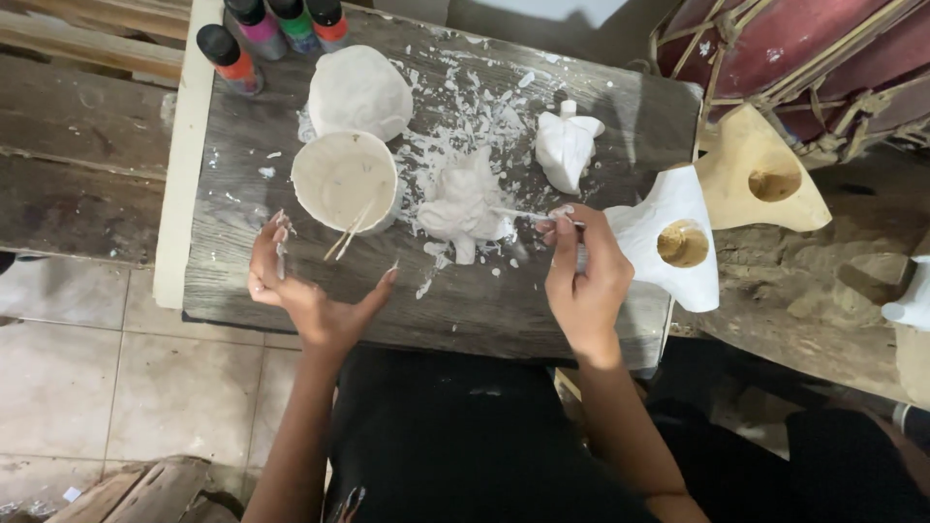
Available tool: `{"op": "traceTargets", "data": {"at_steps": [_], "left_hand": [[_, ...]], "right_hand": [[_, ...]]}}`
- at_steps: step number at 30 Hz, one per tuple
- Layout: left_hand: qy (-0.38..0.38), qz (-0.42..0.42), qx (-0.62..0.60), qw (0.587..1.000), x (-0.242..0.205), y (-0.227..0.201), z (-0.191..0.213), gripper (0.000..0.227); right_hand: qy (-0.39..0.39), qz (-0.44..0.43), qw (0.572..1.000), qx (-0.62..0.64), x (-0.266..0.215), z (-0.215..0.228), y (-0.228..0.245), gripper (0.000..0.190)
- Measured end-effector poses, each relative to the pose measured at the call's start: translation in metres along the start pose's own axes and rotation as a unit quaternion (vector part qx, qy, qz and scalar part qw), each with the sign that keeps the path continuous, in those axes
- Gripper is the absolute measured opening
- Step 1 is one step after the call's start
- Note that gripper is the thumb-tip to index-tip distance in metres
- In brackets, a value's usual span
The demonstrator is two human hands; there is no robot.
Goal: Applying white plaster paste to a molded sculpture using a wooden stick for detailed crafting.
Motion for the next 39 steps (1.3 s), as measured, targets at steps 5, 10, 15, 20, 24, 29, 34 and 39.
{"op": "traceTargets", "data": {"at_steps": [5,10,15,20,24,29,34,39], "left_hand": [[-0.011,-0.021,-0.01,1.0,-0.007,-0.007,-0.003,0.117],[-0.021,-0.051,0.016,0.998,-0.014,-0.008,-0.011,0.116],[-0.028,-0.038,0.003,0.999,-0.02,0.001,-0.016,0.118],[-0.028,-0.025,0.014,0.999,-0.019,-0.012,-0.007,0.121],[-0.03,-0.015,0.005,0.999,-0.013,-0.006,-0.009,0.124],[0.002,-0.055,-0.079,0.995,0.0,-0.013,-0.007,0.125],[0.049,-0.078,-0.129,0.987,0.016,-0.005,-0.015,0.13],[0.065,-0.081,-0.162,0.981,0.031,-0.009,-0.015,0.131]], "right_hand": [[0.006,0.019,1.0,0.001,-0.003,0.003,-0.004,0.018],[0.015,0.023,1.0,0.0,-0.008,-0.005,-0.002,0.018],[0.004,0.034,0.999,-0.004,-0.01,-0.006,0.0,0.018],[0.011,0.021,1.0,0.016,-0.011,-0.001,0.003,0.019],[0.008,0.005,1.0,0.01,-0.023,0.002,0.001,0.017],[-0.039,0.021,0.998,-0.038,-0.037,0.016,0.001,0.018],[-0.087,-0.003,0.993,-0.076,-0.049,0.021,0.004,0.017],[-0.106,-0.028,0.993,-0.046,-0.049,0.011,0.012,0.021]]}}
Point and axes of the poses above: each hand's wrist, its own x-axis towards the middle knuckle, its own z-axis out of the back of the hand, y = z × x, the point moved 7 cm from there along x, towards the middle knuckle, and after that the axes turned 7 degrees about z, right-handed, at the moved point
